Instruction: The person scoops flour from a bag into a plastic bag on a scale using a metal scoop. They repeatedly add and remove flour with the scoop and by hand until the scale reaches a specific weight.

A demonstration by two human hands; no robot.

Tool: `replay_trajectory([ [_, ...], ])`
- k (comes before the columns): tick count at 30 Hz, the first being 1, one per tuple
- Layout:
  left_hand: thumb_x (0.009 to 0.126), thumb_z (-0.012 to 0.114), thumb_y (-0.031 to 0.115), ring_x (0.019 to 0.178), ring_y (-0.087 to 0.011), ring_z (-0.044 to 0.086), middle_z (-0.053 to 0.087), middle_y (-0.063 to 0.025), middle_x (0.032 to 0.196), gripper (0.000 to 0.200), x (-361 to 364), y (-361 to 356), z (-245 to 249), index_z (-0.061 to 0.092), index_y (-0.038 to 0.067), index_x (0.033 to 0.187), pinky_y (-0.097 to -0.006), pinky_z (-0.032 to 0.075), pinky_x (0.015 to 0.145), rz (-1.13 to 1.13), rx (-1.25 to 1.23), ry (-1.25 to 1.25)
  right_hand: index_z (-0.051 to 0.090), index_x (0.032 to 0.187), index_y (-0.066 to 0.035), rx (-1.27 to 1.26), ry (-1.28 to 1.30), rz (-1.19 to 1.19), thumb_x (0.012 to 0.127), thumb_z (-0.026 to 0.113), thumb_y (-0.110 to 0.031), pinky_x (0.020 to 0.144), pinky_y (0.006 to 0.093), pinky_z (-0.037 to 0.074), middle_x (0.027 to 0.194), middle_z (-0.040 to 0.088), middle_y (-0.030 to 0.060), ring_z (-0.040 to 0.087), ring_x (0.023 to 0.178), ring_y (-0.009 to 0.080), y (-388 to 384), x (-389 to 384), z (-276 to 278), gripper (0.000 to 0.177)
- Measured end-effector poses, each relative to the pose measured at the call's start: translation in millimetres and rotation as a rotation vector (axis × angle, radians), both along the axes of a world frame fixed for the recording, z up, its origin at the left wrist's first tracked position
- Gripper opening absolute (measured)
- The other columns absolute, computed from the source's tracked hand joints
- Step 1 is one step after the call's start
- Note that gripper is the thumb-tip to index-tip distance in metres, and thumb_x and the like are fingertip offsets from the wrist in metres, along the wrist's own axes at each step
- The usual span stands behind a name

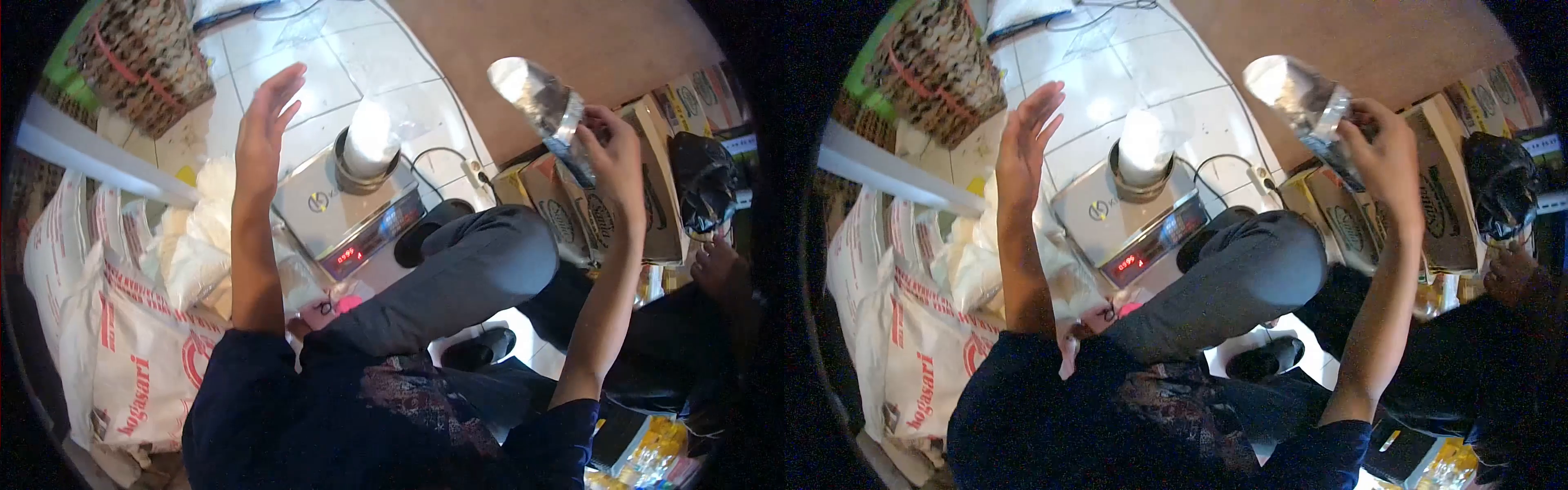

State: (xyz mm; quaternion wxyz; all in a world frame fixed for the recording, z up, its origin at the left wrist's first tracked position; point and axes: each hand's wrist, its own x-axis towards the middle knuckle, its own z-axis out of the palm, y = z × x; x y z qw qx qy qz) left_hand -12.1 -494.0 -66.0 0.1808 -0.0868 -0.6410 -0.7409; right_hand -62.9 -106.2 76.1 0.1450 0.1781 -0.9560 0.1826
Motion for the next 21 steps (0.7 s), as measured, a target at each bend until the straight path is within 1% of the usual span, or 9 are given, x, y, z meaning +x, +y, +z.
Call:
replay_trajectory([
  [2, 0.098, 0.031, 0.033, 0.134, -0.0276, 0.036, 0.043, -0.0157, 0.141, 0.052, -4, 7, 8, 0.045, -0.001, 0.134, -0.04, 0.023, 0.112, 0.076, -0.296, 0.105, 0.065, 0.102, 0.002, -0.039, -0.005, 0.039, 0.08, 0.068, -0.013, 0.077, 0.0343, 0.049, 0.09, 0.068, 0.0188, 0.066, 0.083, 0.0273, -6, -8, -5, 0.027],
  [3, 0.086, 0.04, 0.016, 0.135, -0.0265, 0.035, 0.044, -0.0146, 0.14, 0.047, -2, 17, 17, 0.05, 0.004, 0.131, -0.0398, 0.021, 0.112, 0.109, -0.349, 0.092, 0.065, 0.103, 0.002, -0.029, -0.003, 0.026, 0.079, 0.069, -0.012, 0.079, 0.0362, 0.05, 0.093, 0.068, 0.0195, 0.067, 0.086, 0.0299, -14, -9, -4, 0.028],
  [4, 0.074, 0.049, 0.0, 0.136, -0.0319, 0.032, 0.04, -0.0164, 0.141, 0.052, -5, 21, 20, 0.054, 0.008, 0.124, -0.0427, 0.022, 0.112, 0.116, -0.493, 0.147, 0.065, 0.102, 0.002, 0.007, 0.01, 0.087, 0.079, 0.068, -0.011, 0.079, 0.0373, 0.05, 0.093, 0.068, 0.02, 0.067, 0.087, 0.0312, -20, -14, -4, 0.027],
  [6, 0.07, 0.049, -0.004, 0.138, -0.0379, 0.023, 0.03, -0.0172, 0.147, 0.056, -7, 41, 32, 0.055, 0.009, 0.123, -0.0467, 0.02, 0.113, 0.16, -0.778, 0.226, 0.066, 0.1, 0.002, 0.013, -0.018, 0.117, 0.078, 0.068, -0.011, 0.078, 0.0388, 0.05, 0.09, 0.068, 0.0206, 0.066, 0.085, 0.0339, -45, -14, 2, 0.026],
  [8, 0.068, 0.05, -0.006, 0.14, -0.0399, 0.015, 0.025, -0.0178, 0.149, 0.059, -10, 62, 38, 0.056, 0.012, 0.124, -0.0508, 0.017, 0.113, 0.163, -0.893, 0.262, 0.068, 0.098, -0.001, 0.105, 0.003, 0.165, 0.074, 0.07, -0.013, 0.075, 0.043, 0.05, 0.086, 0.066, 0.023, 0.064, 0.082, 0.0391, -63, -20, 4, 0.027],
  [12, 0.066, 0.053, -0.007, 0.14, -0.0459, 0.006, 0.018, -0.0198, 0.151, 0.061, -21, 89, 31, 0.057, 0.014, 0.124, -0.0573, 0.012, 0.112, 0.152, -1.055, 0.332, 0.069, 0.102, -0.005, 0.228, -0.019, 0.146, 0.076, 0.067, -0.015, 0.075, 0.0455, 0.05, 0.083, 0.066, 0.0224, 0.064, 0.079, 0.0399, -88, -28, -5, 0.028],
  [16, 0.065, 0.058, -0.008, 0.141, -0.045, 0.008, 0.017, -0.0206, 0.152, 0.052, -25, 88, 20, 0.066, 0.012, 0.112, -0.0573, 0.01, 0.112, 0.275, -1.236, 0.252, 0.069, 0.104, -0.007, 0.274, -0.043, 0.13, 0.077, 0.066, -0.015, 0.076, 0.0458, 0.05, 0.082, 0.066, 0.022, 0.064, 0.079, 0.0393, -94, -28, -10, 0.028],
  [17, 0.064, 0.058, -0.01, 0.14, -0.0447, 0.01, 0.018, -0.0204, 0.151, 0.048, -24, 85, 21, 0.068, 0.011, 0.107, -0.0569, 0.009, 0.112, 0.301, -1.215, 0.23, 0.069, 0.104, -0.007, 0.294, -0.05, 0.119, 0.077, 0.065, -0.014, 0.076, 0.0459, 0.05, 0.083, 0.066, 0.022, 0.064, 0.08, 0.0394, -94, -27, -7, 0.028],
  [21, 0.064, 0.055, -0.012, 0.141, -0.0431, 0.011, 0.021, -0.0198, 0.151, 0.052, -27, 71, 22, 0.068, 0.013, 0.109, -0.0553, 0.01, 0.113, 0.273, -1.139, 0.202, 0.07, 0.102, -0.007, 0.297, -0.034, 0.128, 0.077, 0.066, -0.014, 0.075, 0.0461, 0.05, 0.082, 0.066, 0.022, 0.063, 0.079, 0.0396, -82, -30, -8, 0.027],
])
